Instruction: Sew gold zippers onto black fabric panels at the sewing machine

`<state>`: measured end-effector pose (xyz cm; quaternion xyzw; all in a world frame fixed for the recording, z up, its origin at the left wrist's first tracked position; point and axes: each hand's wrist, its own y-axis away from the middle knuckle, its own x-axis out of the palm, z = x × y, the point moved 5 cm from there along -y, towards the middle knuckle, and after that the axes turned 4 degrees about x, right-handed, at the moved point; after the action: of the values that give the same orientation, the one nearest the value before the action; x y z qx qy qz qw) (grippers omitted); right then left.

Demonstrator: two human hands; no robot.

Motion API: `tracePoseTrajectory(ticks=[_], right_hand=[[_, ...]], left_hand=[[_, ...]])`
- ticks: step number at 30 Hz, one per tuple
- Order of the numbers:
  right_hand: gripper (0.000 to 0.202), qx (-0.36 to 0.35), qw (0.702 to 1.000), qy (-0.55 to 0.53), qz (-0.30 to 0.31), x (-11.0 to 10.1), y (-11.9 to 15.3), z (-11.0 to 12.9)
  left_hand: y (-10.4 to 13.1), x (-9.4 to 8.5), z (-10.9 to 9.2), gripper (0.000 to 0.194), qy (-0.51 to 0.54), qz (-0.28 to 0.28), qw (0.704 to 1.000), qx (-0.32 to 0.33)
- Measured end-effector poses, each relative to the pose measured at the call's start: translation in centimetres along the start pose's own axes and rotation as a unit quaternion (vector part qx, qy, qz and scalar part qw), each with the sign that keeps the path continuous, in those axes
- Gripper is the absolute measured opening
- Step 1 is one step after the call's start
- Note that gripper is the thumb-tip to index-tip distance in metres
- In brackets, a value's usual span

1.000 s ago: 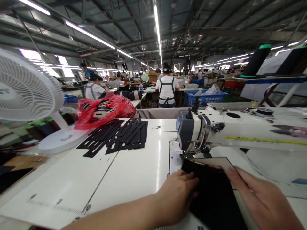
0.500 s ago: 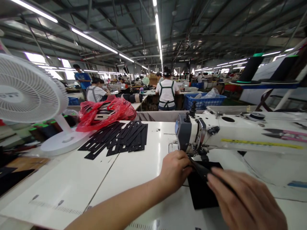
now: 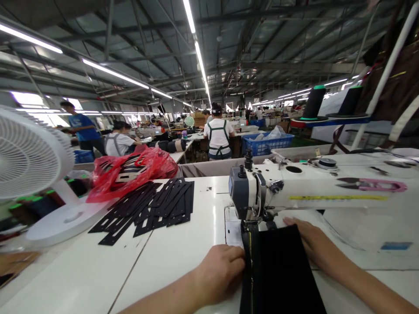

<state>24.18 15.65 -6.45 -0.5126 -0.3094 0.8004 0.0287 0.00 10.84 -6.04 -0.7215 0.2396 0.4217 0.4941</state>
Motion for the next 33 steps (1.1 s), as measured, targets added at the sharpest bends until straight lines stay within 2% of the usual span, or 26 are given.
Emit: tracePoseTrajectory(ticks=[2,4,7,12,17,19,22,26,29,31,33], right_hand=[[0.039,0.042,0.998,-0.045,0.024,-0.4,-0.5,-1.8],[0.043,0.089,0.992,-0.083,0.04,-0.1,-0.8,-2.4],[0.042,0.137,0.98,-0.129,0.063,0.6,-1.2,-2.4],[0.024,0.154,0.966,-0.172,0.12,1.1,-1.6,-2.0],[0.026,0.173,0.972,-0.134,0.083,0.1,-1.7,-2.6],[0.037,0.178,0.976,-0.111,0.061,-0.4,-1.7,-2.6],[0.047,0.166,0.981,-0.076,0.057,-0.6,-1.7,-2.2],[0.029,0.112,0.993,-0.02,0.044,0.5,-1.8,-2.1],[0.024,0.072,0.997,0.026,0.01,0.9,-1.9,-1.7],[0.025,0.047,0.997,0.054,-0.017,0.7,-1.7,-0.2],[0.026,0.003,0.997,0.066,-0.035,0.7,-1.3,2.5]], left_hand=[[0.1,0.0,-0.1,0.009,0.016,0.033,0.999,-0.011],[-0.3,0.1,0.1,0.013,0.025,0.049,0.998,-0.039],[-1.1,0.4,0.7,0.009,-0.001,0.048,0.996,-0.081],[-1.7,1.3,0.9,0.005,-0.057,0.092,0.989,-0.102],[-1.7,1.4,0.7,0.006,-0.076,0.106,0.985,-0.112],[-1.6,1.4,0.8,0.006,-0.073,0.101,0.985,-0.116],[-1.5,1.5,0.8,0.007,-0.069,0.097,0.986,-0.113],[-1.6,1.5,0.8,0.009,-0.064,0.093,0.988,-0.106],[-1.7,1.5,0.8,0.009,-0.059,0.079,0.989,-0.111],[-1.6,1.5,0.9,0.007,-0.053,0.064,0.99,-0.116],[-1.5,1.6,1.1,0.01,-0.041,0.036,0.991,-0.121]])
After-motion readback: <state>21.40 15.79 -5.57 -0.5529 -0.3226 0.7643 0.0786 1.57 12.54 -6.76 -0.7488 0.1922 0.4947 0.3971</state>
